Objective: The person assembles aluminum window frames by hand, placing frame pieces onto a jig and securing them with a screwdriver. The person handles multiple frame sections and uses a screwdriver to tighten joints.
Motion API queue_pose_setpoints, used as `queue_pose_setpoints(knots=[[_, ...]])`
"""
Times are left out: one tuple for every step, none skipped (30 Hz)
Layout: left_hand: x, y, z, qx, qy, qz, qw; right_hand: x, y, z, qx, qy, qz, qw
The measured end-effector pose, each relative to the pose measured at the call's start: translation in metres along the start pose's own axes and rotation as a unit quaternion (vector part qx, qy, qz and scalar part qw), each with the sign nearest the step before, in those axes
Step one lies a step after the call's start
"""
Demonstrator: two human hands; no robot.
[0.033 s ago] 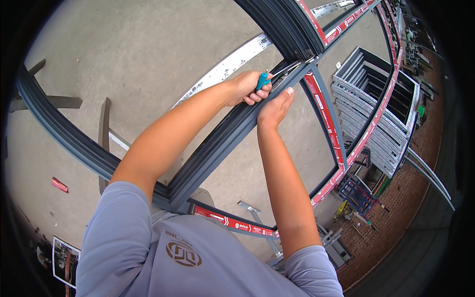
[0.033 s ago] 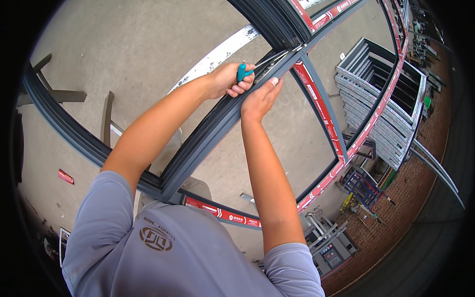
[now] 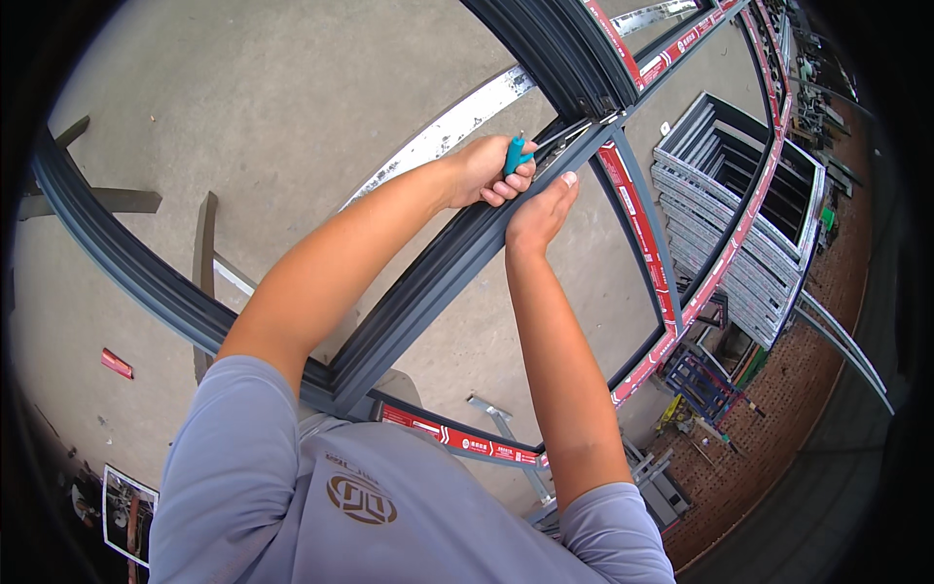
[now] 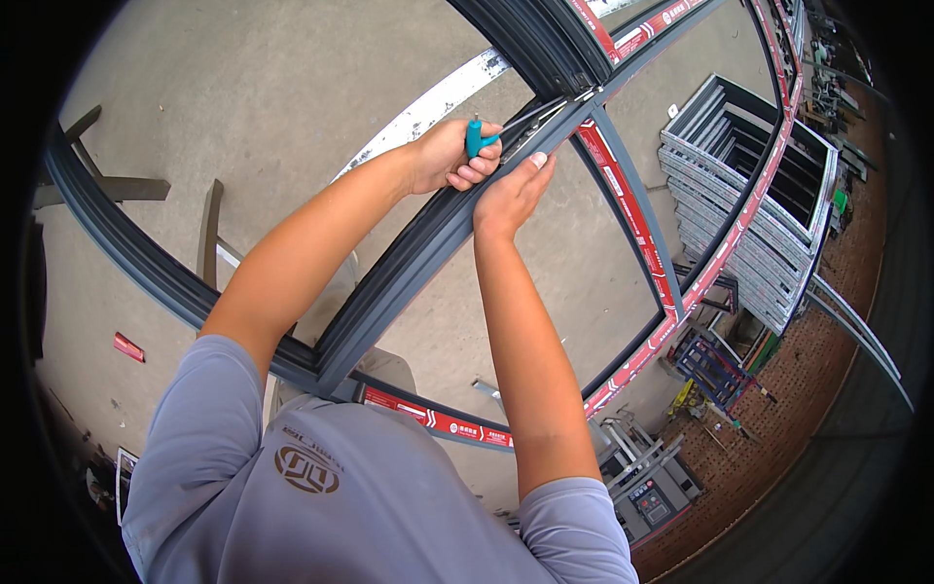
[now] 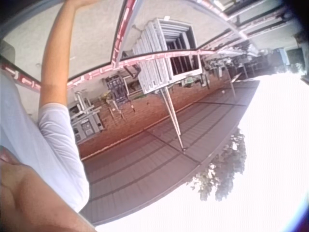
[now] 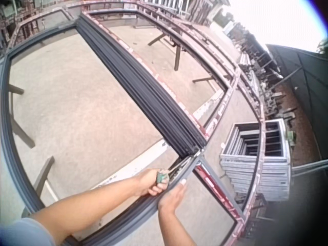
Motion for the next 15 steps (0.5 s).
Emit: queue_pose_setpoints(knots=[[0.001, 0.001, 0.002, -0.009, 0.006, -0.024, 1.000, -0.001, 0.000, 0.000, 0.000, -0.001, 0.004, 1.000], [0.002, 0.001, 0.003, -0.012, 0.009, -0.044, 0.999, -0.001, 0.001, 0.000, 0.000, -0.003, 0.008, 1.000], [0.002, 0.001, 0.005, -0.016, 0.012, -0.065, 0.998, -0.002, 0.002, 0.000, 0.001, -0.004, 0.012, 1.000], [0.003, 0.001, 0.006, -0.018, 0.014, -0.086, 0.996, -0.002, 0.002, 0.000, 0.003, -0.005, 0.011, 1.000], [0.003, 0.001, 0.008, -0.026, 0.016, -0.092, 0.995, -0.002, 0.002, 0.000, 0.006, -0.007, 0.010, 1.000], [0.003, 0.001, 0.009, -0.032, 0.016, -0.100, 0.994, -0.002, 0.002, 0.000, 0.008, -0.009, 0.009, 1.000], [0.002, 0.000, 0.010, -0.039, 0.015, -0.107, 0.993, -0.002, 0.002, 0.000, 0.006, -0.009, 0.008, 1.000], [0.001, -0.001, 0.010, -0.038, 0.017, -0.114, 0.993, -0.002, 0.002, 0.000, 0.004, -0.009, 0.007, 1.000], [0.001, -0.001, 0.011, -0.038, 0.018, -0.121, 0.992, -0.001, 0.001, 0.000, 0.001, -0.008, 0.006, 1.000], [0.000, -0.002, 0.011, -0.037, 0.019, -0.128, 0.991, -0.001, 0.001, 0.000, 0.000, -0.007, 0.009, 1.000], [0.000, -0.003, 0.011, -0.025, 0.024, -0.099, 0.995, -0.001, 0.001, 0.000, -0.002, -0.007, 0.013, 1.000], [0.000, -0.003, 0.012, -0.012, 0.029, -0.070, 0.997, -0.001, 0.001, 0.000, -0.003, -0.008, 0.018, 1.000], [0.000, -0.004, 0.012, 0.007, 0.030, -0.038, 0.999, -0.001, 0.002, 0.000, -0.007, -0.007, 0.018, 1.000], [0.001, -0.003, 0.013, 0.001, 0.034, -0.004, 0.999, -0.002, 0.001, 0.000, -0.011, -0.007, 0.019, 1.000], [0.002, -0.002, 0.014, 0.001, 0.032, 0.033, 0.999, -0.003, 0.001, 0.000, -0.015, -0.007, 0.019, 1.000]])
Point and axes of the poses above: each hand's wrist, its own z-axis towards the middle knuckle, its own y-axis out of the palm, x = y × z, the point moved 3 cm from there along z, towards the middle knuckle, and after that the axes turned 6 degrees about y, right-handed, at the moved point
